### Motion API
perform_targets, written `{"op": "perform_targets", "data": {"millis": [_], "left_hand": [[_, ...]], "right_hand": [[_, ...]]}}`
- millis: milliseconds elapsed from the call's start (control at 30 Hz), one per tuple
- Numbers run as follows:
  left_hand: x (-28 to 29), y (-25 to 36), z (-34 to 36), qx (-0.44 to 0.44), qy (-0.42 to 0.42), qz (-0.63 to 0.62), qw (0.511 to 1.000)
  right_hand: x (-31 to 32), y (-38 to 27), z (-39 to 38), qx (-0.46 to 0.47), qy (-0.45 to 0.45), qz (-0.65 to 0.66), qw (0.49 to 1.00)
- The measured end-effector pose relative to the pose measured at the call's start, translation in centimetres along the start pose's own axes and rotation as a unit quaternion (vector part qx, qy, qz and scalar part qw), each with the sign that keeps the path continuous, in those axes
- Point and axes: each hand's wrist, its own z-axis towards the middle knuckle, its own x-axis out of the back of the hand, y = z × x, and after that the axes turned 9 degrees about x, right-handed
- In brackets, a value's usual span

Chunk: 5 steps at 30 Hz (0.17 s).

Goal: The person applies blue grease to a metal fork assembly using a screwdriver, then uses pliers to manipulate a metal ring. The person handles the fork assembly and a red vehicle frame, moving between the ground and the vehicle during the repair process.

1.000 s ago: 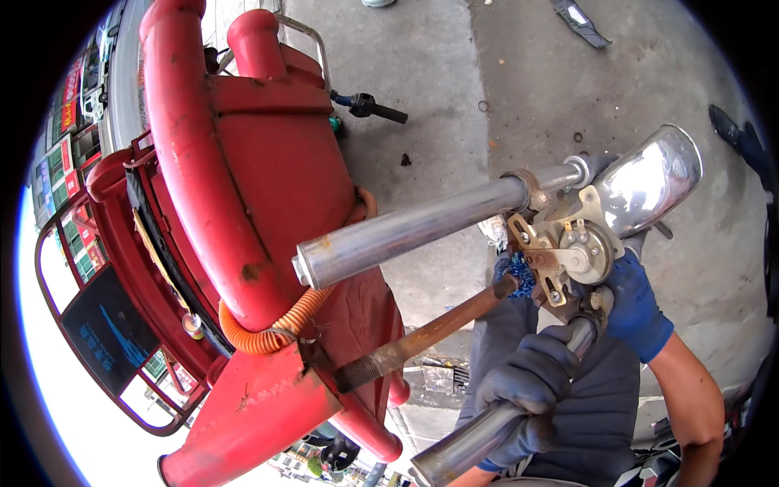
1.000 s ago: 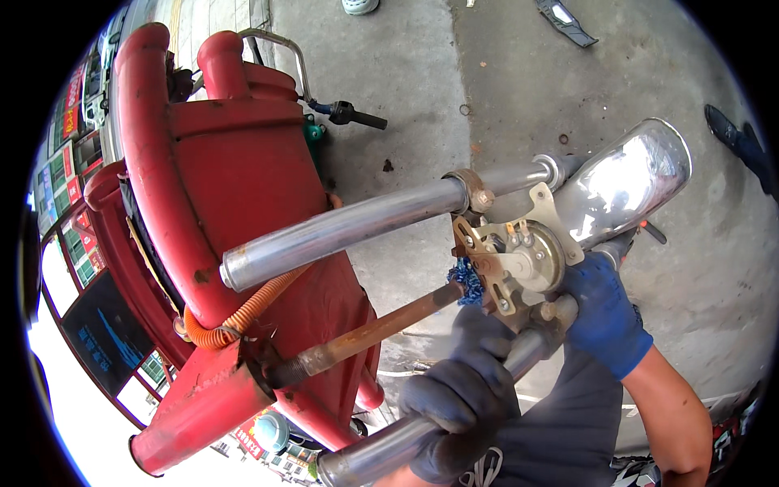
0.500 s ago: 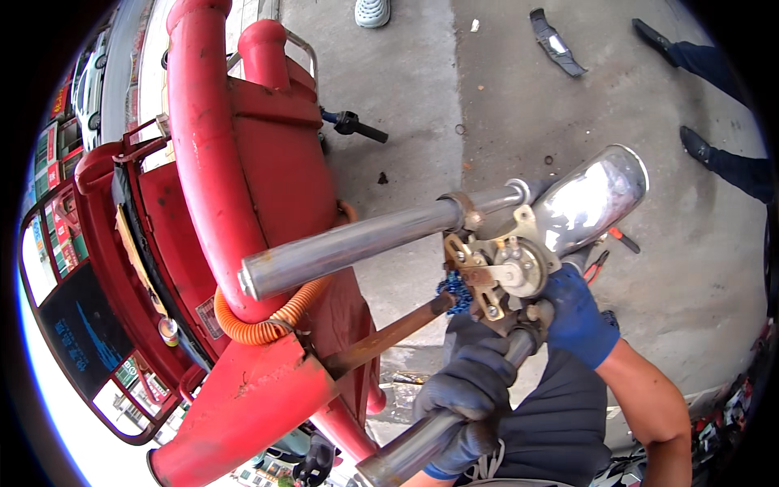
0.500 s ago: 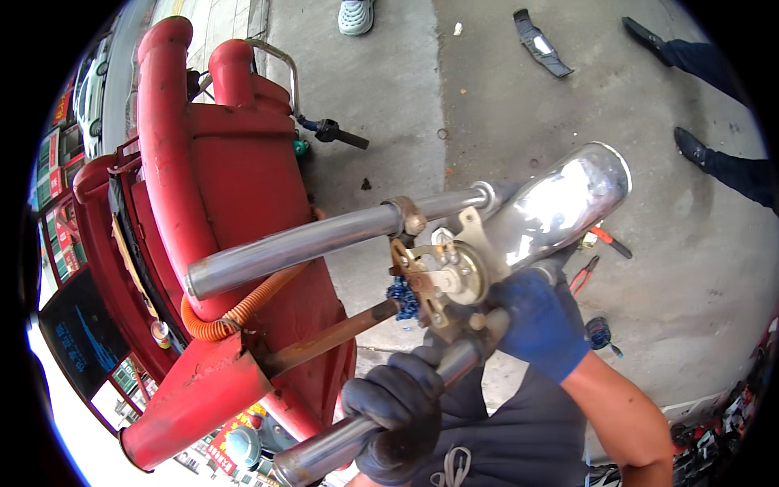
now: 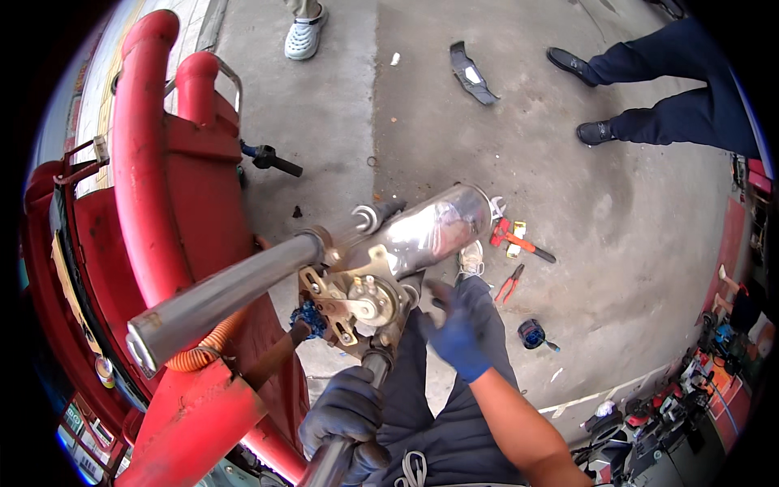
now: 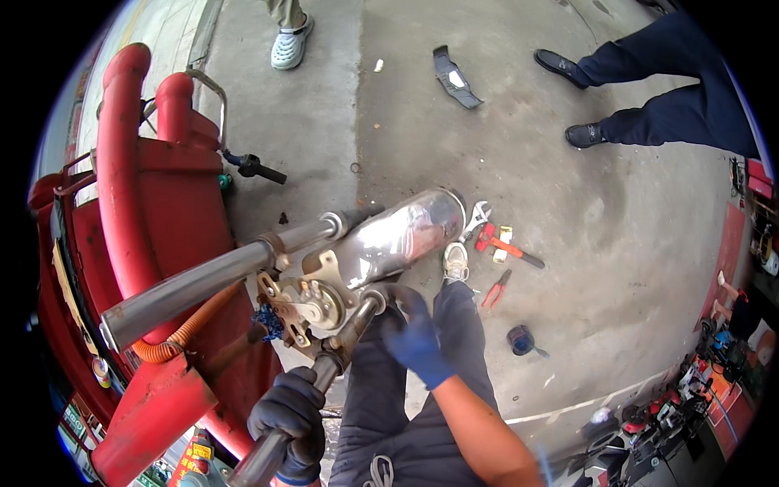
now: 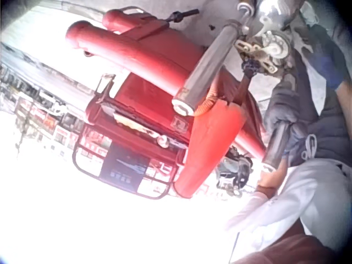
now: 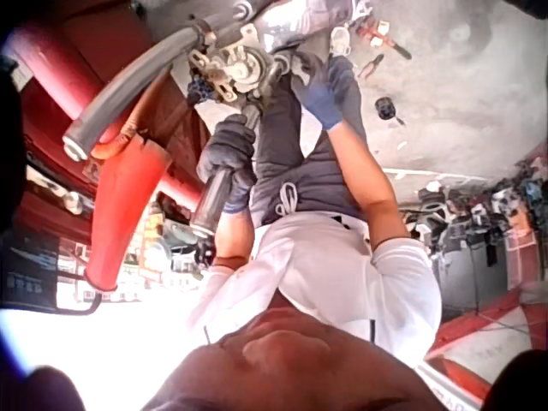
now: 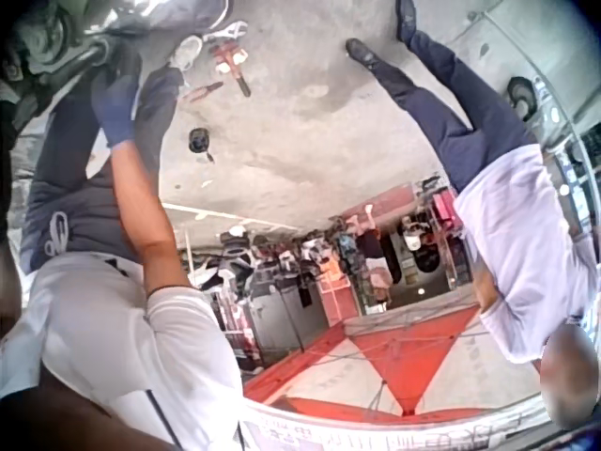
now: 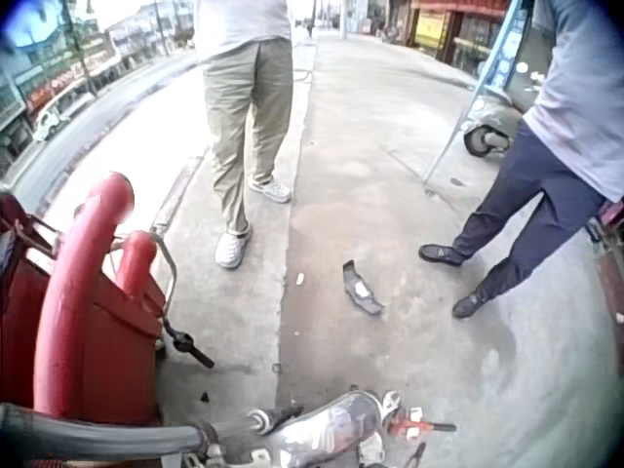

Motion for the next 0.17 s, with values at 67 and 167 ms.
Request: {"op": "perform_targets", "data": {"millis": [67, 167], "left_hand": [[-0.4, -0.6, 0.0, -0.053, 0.009, 0.002, 0.999], [0.2, -0.5, 0.8, -0.045, -0.015, 0.034, 0.998]], "right_hand": [[2.2, 6.8, -1.5, -0.334, 0.138, 0.254, 0.897], [-1.1, 11.4, 1.8, -0.582, 0.26, 0.502, 0.584]]}}
